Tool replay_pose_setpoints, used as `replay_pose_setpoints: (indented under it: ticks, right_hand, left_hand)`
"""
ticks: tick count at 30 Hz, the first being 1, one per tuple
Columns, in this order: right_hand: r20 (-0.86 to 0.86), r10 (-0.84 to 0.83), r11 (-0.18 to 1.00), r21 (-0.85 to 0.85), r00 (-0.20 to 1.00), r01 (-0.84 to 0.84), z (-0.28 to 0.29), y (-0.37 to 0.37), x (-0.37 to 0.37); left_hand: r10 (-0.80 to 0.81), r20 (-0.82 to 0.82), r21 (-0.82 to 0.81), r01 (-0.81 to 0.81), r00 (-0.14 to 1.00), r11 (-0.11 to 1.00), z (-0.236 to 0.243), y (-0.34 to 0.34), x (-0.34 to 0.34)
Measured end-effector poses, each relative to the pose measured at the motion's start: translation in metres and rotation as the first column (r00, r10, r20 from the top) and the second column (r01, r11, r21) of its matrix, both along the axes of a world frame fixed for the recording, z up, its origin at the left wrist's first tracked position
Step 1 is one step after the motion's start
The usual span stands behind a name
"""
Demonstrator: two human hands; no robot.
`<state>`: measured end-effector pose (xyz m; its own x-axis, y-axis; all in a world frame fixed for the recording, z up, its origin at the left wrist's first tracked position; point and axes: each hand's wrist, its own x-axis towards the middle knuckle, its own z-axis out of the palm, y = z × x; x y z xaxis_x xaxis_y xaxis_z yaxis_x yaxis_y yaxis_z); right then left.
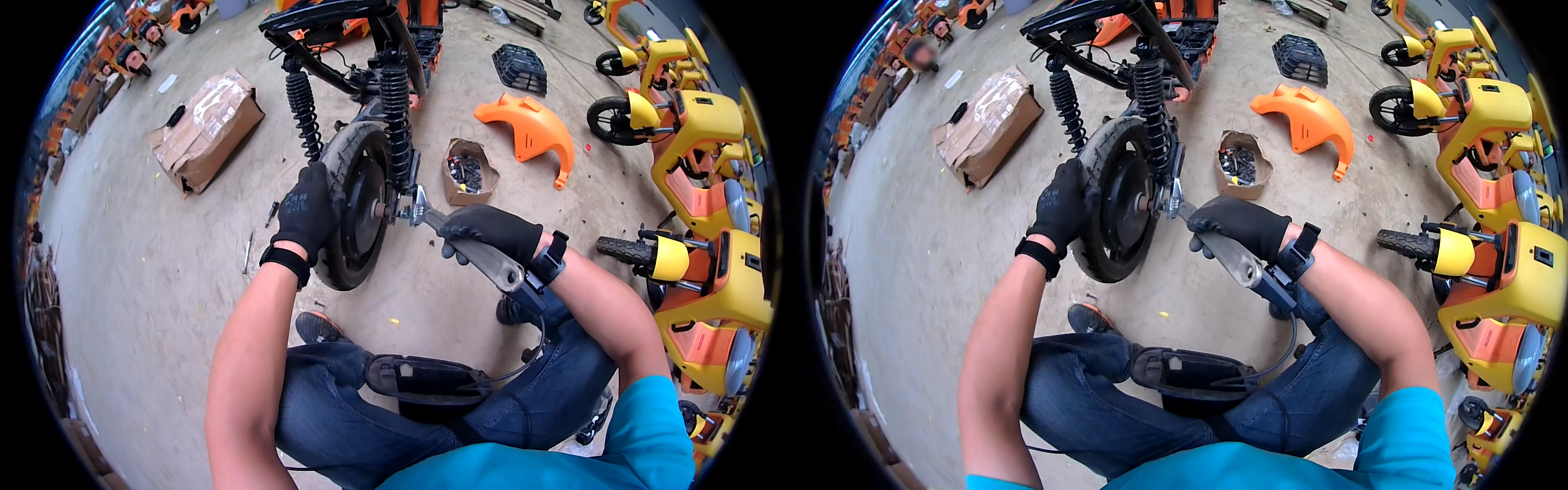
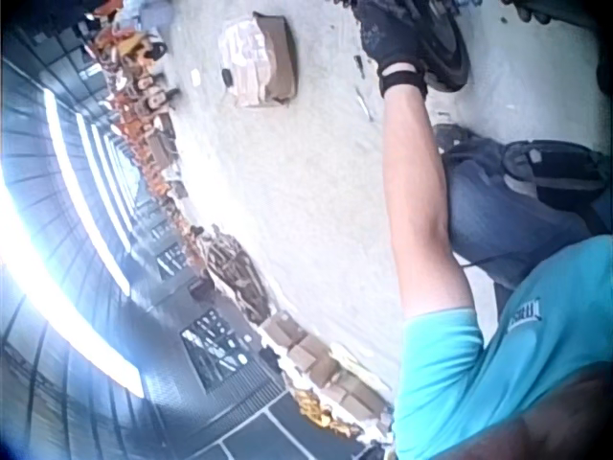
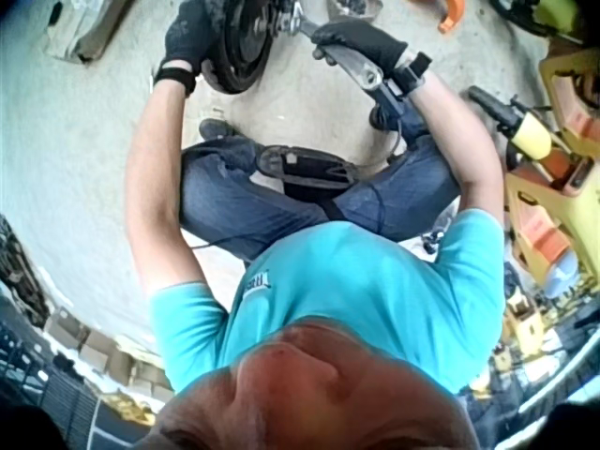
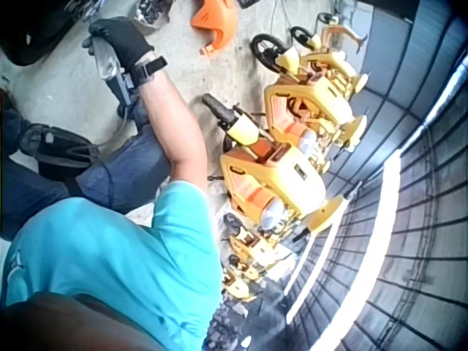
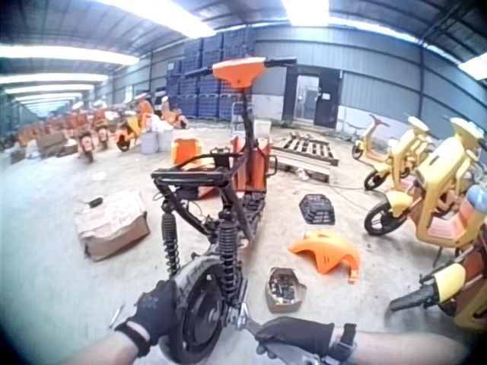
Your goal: The person removes a nut from the rear wheel axle of a motorcycle using a wrench and a socket tool, then holds the removed nut.
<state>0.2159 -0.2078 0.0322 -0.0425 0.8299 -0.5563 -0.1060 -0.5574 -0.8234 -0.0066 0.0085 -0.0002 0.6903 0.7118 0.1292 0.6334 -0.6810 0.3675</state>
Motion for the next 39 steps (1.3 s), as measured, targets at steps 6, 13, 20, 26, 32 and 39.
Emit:
replay_pose_setpoints:
  ticks: [6,13,20,26,32,39]
  right_hand:
    - [0.013,0.057,0.997,-0.053,0.998,-0.056,-0.026,0.008,-0.007]
    - [0.075,0.105,0.994,-0.024,0.992,-0.103,-0.039,0.023,-0.011]
    - [0.024,0.039,0.998,-0.053,0.999,-0.037,-0.035,0.031,-0.012]
    - [0.018,0.033,0.998,-0.046,0.999,-0.032,-0.027,0.035,-0.002]
    - [-0.012,0.019,0.993,-0.117,1.000,-0.020,-0.033,0.048,-0.005]
    - [0.195,0.143,0.987,0.047,0.970,-0.155,-0.030,0.052,-0.010]
  left_hand:
    - [0.009,-0.011,-0.024,-0.009,1.000,1.000,0.003,0.000,0.001]
    - [0.020,0.008,-0.044,-0.020,1.000,0.999,0.003,0.002,-0.002]
    - [0.006,0.042,-0.035,-0.004,0.999,0.999,0.001,0.002,-0.002]
    - [0.024,0.006,-0.084,-0.023,1.000,0.996,0.010,-0.007,0.001]
    - [0.042,0.014,-0.092,-0.041,0.999,0.995,0.017,-0.008,-0.003]
    - [0.041,0.055,-0.130,-0.034,0.998,0.991,0.006,-0.004,0.000]
